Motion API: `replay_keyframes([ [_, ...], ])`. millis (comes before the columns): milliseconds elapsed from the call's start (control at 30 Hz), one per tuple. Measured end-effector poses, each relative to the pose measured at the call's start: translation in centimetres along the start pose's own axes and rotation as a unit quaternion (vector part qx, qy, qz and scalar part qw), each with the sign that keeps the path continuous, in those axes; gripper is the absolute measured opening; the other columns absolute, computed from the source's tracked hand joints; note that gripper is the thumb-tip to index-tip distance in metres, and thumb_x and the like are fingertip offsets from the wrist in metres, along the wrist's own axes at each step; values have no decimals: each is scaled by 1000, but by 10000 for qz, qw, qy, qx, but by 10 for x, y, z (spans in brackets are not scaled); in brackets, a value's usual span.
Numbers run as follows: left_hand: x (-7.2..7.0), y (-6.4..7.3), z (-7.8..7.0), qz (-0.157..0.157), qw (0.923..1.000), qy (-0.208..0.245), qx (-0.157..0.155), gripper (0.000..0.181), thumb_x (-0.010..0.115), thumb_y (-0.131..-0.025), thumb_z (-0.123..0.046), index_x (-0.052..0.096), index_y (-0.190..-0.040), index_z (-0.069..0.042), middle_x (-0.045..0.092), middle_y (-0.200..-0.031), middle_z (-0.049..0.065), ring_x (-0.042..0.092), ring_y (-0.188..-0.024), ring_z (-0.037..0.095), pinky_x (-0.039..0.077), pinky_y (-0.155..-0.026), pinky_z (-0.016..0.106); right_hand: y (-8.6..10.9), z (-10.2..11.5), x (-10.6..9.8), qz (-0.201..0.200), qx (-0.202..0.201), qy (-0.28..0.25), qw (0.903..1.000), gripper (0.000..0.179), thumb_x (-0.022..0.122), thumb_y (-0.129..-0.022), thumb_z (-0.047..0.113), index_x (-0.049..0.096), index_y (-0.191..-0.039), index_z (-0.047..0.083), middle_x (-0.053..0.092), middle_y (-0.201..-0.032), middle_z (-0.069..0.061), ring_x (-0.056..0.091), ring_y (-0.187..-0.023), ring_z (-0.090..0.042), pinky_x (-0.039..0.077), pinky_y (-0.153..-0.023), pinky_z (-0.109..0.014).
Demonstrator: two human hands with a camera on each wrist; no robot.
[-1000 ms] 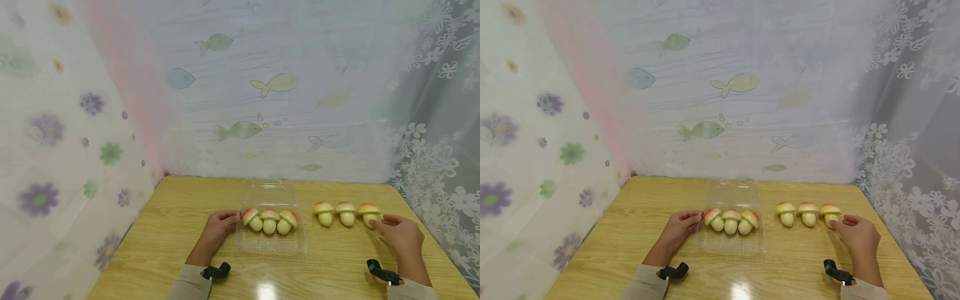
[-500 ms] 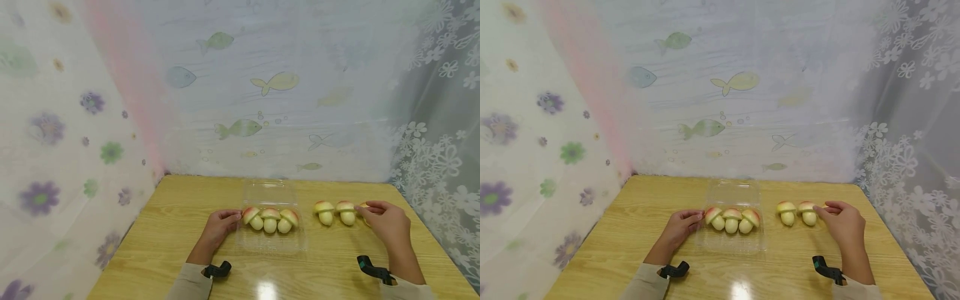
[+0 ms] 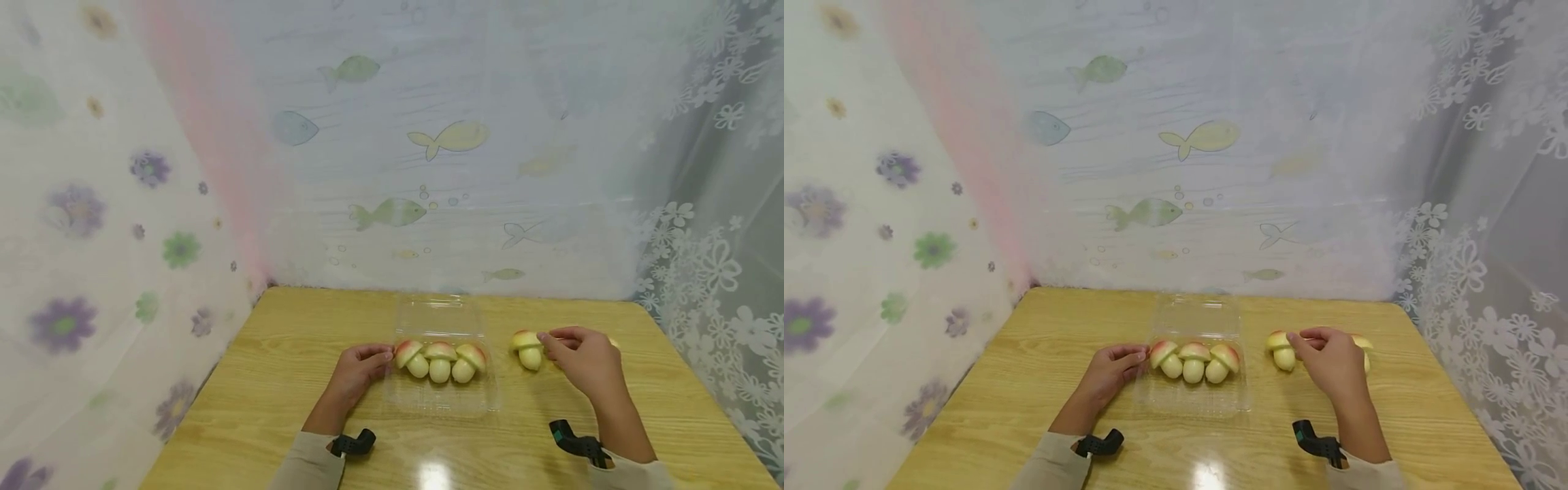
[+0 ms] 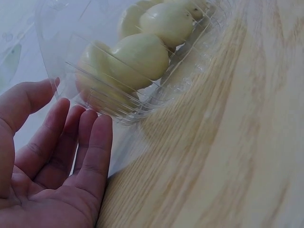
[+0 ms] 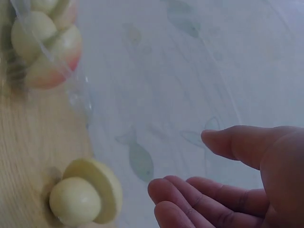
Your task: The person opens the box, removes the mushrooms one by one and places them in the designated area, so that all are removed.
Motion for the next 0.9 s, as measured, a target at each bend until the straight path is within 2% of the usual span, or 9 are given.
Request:
replay_keyframes([
  [167,-1,0,0,15,10000,-49,38,31,79,-92,-11,72,-116,7,75,-119,12,72,-98,16,61,-80,29,3,16,18,216,-22,-294,9993,74,63,-94,67,69,-129,2,80,-100,-10,77,-85,-20,61,-70,-32],
  [400,0,0,0,-10,9999,-97,45,30,78,-93,-11,72,-117,7,75,-120,11,72,-99,16,61,-80,28,5,38,42,500,-174,-516,9973,54,70,-98,48,72,-121,0,79,-97,-11,77,-84,-22,63,-72,-35],
  [500,0,0,0,-16,9999,-104,108,29,78,-93,-10,72,-116,7,75,-119,11,73,-100,16,61,-80,28,7,45,53,698,-141,-608,9956,51,71,-98,45,73,-118,-2,79,-97,-12,76,-85,-24,64,-74,-37],
  [900,-2,-1,2,44,9999,-64,86,28,77,-94,-9,72,-116,8,75,-119,12,73,-98,15,62,-80,28,12,57,89,1116,14,-605,9919,42,71,-99,39,78,-104,-2,78,-84,-12,76,-77,-26,64,-69,-40],
])
Point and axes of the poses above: each hand's wrist, its own y-axis away from the middle knuckle, its own x-axis out of the palm, z = x × y, the point moved 3 cm from there along -y, towards the middle knuckle
